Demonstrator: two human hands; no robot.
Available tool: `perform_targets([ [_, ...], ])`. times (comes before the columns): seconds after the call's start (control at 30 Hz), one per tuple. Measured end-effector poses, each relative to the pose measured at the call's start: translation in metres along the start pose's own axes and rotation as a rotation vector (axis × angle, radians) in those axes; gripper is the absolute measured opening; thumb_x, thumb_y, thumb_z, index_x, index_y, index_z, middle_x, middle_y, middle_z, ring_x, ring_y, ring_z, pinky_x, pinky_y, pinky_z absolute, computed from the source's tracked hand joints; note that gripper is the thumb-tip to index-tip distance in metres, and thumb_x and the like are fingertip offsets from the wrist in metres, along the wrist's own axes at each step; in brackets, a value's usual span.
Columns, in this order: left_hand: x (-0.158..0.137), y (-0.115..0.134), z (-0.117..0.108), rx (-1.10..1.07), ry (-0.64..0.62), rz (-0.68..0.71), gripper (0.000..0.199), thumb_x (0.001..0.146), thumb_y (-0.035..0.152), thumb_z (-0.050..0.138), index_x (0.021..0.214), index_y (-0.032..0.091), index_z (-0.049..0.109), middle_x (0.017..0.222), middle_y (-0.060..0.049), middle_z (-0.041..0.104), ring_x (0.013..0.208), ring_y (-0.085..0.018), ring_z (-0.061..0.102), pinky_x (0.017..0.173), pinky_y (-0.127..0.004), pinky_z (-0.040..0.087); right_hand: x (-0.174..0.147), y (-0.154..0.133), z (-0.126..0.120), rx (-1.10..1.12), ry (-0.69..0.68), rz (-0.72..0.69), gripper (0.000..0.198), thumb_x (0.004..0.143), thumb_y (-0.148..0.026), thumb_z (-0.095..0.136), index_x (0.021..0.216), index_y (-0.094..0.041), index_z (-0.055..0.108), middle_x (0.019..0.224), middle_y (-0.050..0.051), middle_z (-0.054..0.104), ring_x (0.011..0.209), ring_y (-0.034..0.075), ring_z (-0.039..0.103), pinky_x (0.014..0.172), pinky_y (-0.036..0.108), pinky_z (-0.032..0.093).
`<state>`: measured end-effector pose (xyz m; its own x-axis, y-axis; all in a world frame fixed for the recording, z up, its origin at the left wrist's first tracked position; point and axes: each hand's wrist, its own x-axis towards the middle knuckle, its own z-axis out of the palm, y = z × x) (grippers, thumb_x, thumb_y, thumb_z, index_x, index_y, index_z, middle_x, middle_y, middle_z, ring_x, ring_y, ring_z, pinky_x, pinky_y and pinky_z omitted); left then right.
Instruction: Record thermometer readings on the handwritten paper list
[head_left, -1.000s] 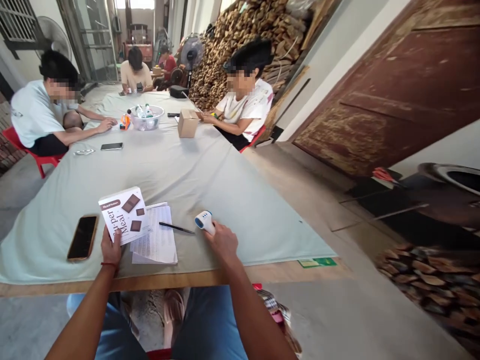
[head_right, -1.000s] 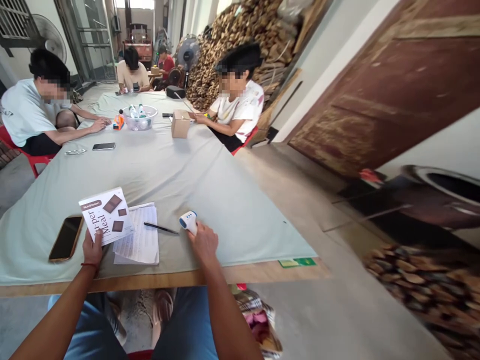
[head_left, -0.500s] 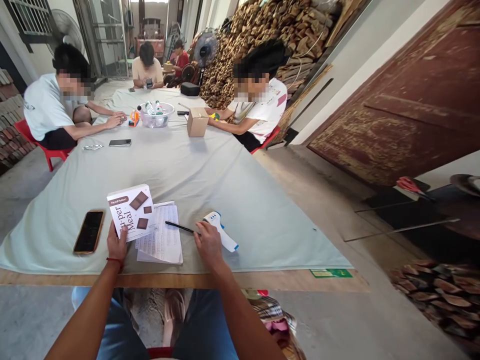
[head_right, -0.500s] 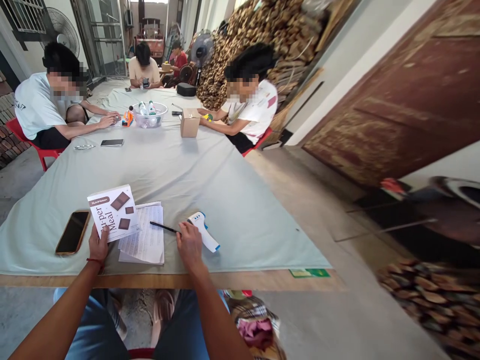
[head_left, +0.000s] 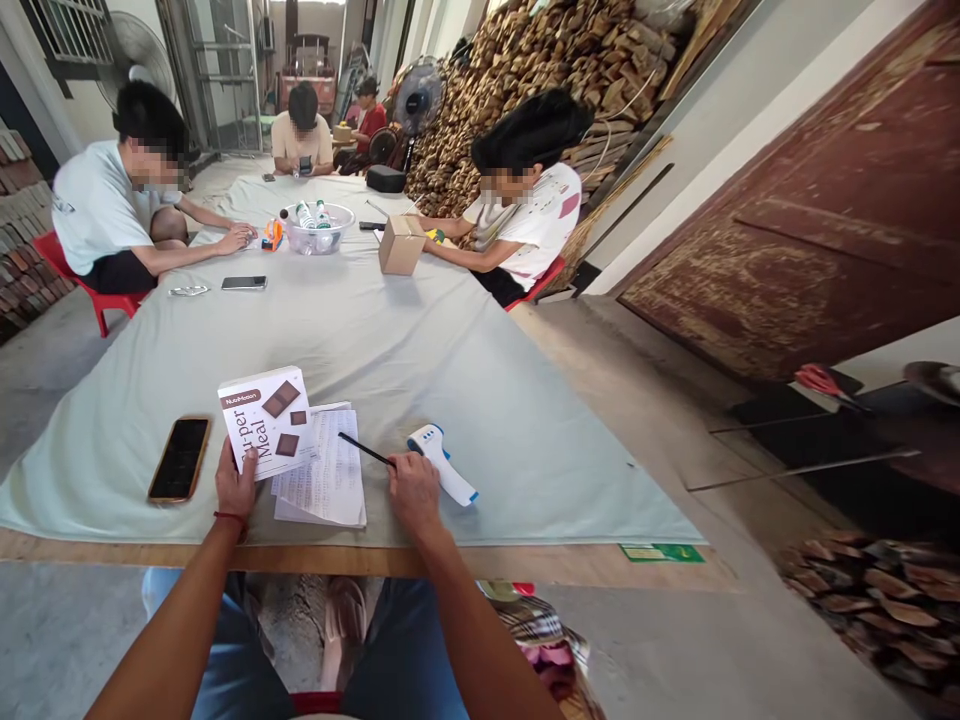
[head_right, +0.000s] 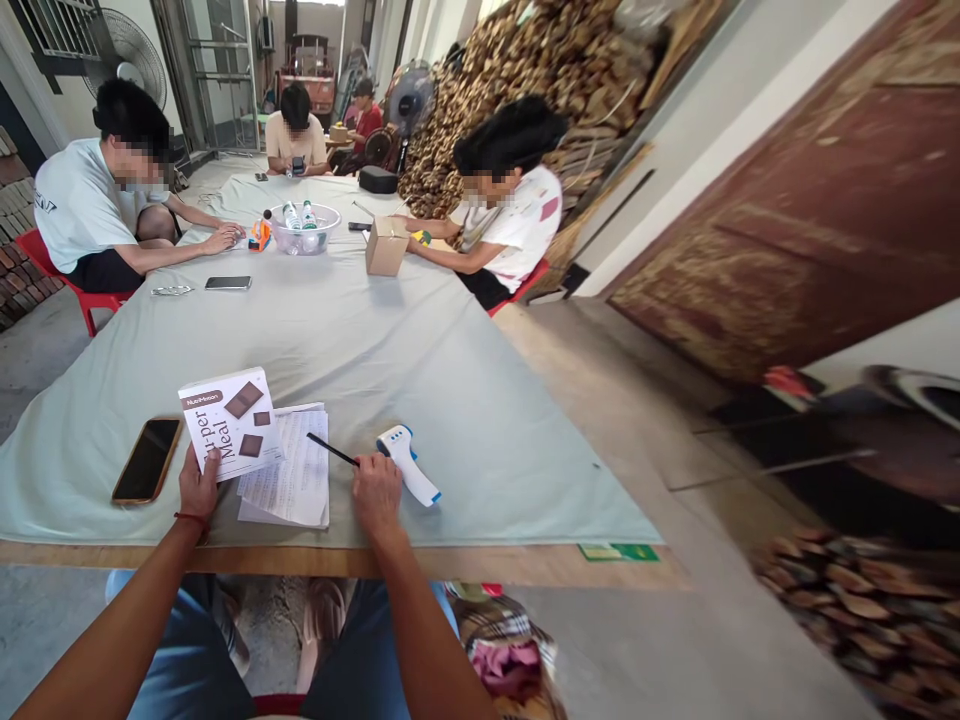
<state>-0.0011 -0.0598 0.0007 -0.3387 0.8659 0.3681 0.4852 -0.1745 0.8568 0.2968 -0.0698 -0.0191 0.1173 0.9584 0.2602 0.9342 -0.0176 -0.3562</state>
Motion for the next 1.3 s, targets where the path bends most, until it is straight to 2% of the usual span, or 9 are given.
perform_targets([
  [0.17, 0.0, -0.002, -0.001, 0.014, -0.01, -0.004, 0.054, 0.09, 0.059, 0.049, 0.121, 0.016, 0.057, 0.11, -0.014, 0.071, 0.098, -0.027, 0.067, 0.084, -0.04, 0.053, -0.006, 0.002, -0.009, 0.38, 0.199, 0.083, 0.029, 0.095, -0.04, 0.042, 0.09, -0.019, 0.06, 0.083, 0.009, 0.062, 0.082, 0.024, 0.054, 0.078, 0.038, 0.043],
  [0.27, -0.001, -0.002, -0.001, 0.008, -0.015, -0.006, 0.054, 0.09, 0.059, 0.049, 0.121, 0.016, 0.057, 0.11, -0.013, 0.071, 0.098, -0.027, 0.067, 0.084, -0.039, 0.053, -0.014, -0.009, -0.017, 0.638, 0.256, 0.177, 0.034, 0.089, -0.054, 0.048, 0.083, -0.021, 0.055, 0.072, 0.003, 0.057, 0.069, 0.02, 0.051, 0.07, 0.034, 0.044],
  [0.4, -0.001, -0.001, 0.0, 0.004, -0.008, -0.004, 0.053, 0.09, 0.059, 0.048, 0.12, 0.016, 0.057, 0.11, -0.013, 0.071, 0.098, -0.027, 0.067, 0.084, -0.039, 0.053, -0.029, -0.03, -0.025, 0.905, 0.266, 0.25, 0.025, 0.081, -0.047, 0.056, 0.077, -0.022, 0.055, 0.069, 0.0, 0.058, 0.067, 0.018, 0.053, 0.068, 0.032, 0.047],
  [0.53, -0.001, -0.001, 0.0, 0.02, -0.006, 0.007, 0.052, 0.09, 0.059, 0.048, 0.118, 0.016, 0.058, 0.109, -0.013, 0.071, 0.096, -0.027, 0.067, 0.082, -0.039, 0.052, -0.041, -0.044, -0.024, 1.068, 0.16, 0.307, 0.024, 0.077, -0.042, 0.057, 0.082, -0.02, 0.064, 0.077, 0.004, 0.067, 0.073, 0.02, 0.06, 0.072, 0.035, 0.051],
  [0.63, -0.001, -0.001, 0.0, 0.03, -0.001, 0.008, 0.053, 0.09, 0.06, 0.048, 0.118, 0.016, 0.058, 0.108, -0.013, 0.071, 0.096, -0.027, 0.067, 0.082, -0.039, 0.053, -0.045, -0.049, -0.02, 1.124, 0.082, 0.306, 0.024, 0.075, -0.041, 0.06, 0.082, -0.02, 0.067, 0.078, 0.005, 0.069, 0.073, 0.02, 0.062, 0.071, 0.035, 0.052],
  [0.77, -0.001, -0.001, 0.0, 0.034, 0.002, 0.012, 0.052, 0.09, 0.059, 0.047, 0.117, 0.016, 0.059, 0.108, -0.013, 0.071, 0.096, -0.027, 0.066, 0.084, -0.039, 0.052, -0.048, -0.057, -0.014, 1.143, 0.079, 0.289, 0.023, 0.073, -0.041, 0.062, 0.082, -0.02, 0.067, 0.077, 0.004, 0.069, 0.071, 0.019, 0.061, 0.07, 0.034, 0.053],
  [0.93, -0.001, -0.001, 0.0, 0.035, 0.0, 0.004, 0.051, 0.09, 0.06, 0.047, 0.115, 0.017, 0.059, 0.107, -0.013, 0.071, 0.093, -0.026, 0.067, 0.082, -0.038, 0.052, -0.05, -0.068, -0.01, 1.217, 0.057, 0.359, 0.024, 0.074, -0.041, 0.063, 0.083, -0.019, 0.065, 0.072, 0.002, 0.066, 0.066, 0.017, 0.06, 0.065, 0.032, 0.051],
  [1.17, -0.001, 0.001, 0.0, 0.019, 0.002, 0.011, 0.05, 0.09, 0.059, 0.048, 0.115, 0.016, 0.058, 0.106, -0.012, 0.071, 0.093, -0.026, 0.066, 0.082, -0.038, 0.053, -0.05, -0.07, 0.0, 1.24, -0.026, 0.311, 0.027, 0.075, -0.044, 0.062, 0.084, -0.019, 0.068, 0.081, 0.006, 0.071, 0.079, 0.021, 0.065, 0.078, 0.036, 0.051],
  [1.3, -0.002, 0.0, 0.0, 0.012, -0.005, 0.004, 0.051, 0.09, 0.058, 0.048, 0.117, 0.016, 0.058, 0.107, -0.013, 0.071, 0.094, -0.026, 0.066, 0.082, -0.038, 0.053, -0.05, -0.064, 0.011, 1.19, -0.028, 0.372, 0.03, 0.07, -0.046, 0.065, 0.082, -0.018, 0.068, 0.076, 0.005, 0.069, 0.072, 0.019, 0.061, 0.068, 0.033, 0.05],
])
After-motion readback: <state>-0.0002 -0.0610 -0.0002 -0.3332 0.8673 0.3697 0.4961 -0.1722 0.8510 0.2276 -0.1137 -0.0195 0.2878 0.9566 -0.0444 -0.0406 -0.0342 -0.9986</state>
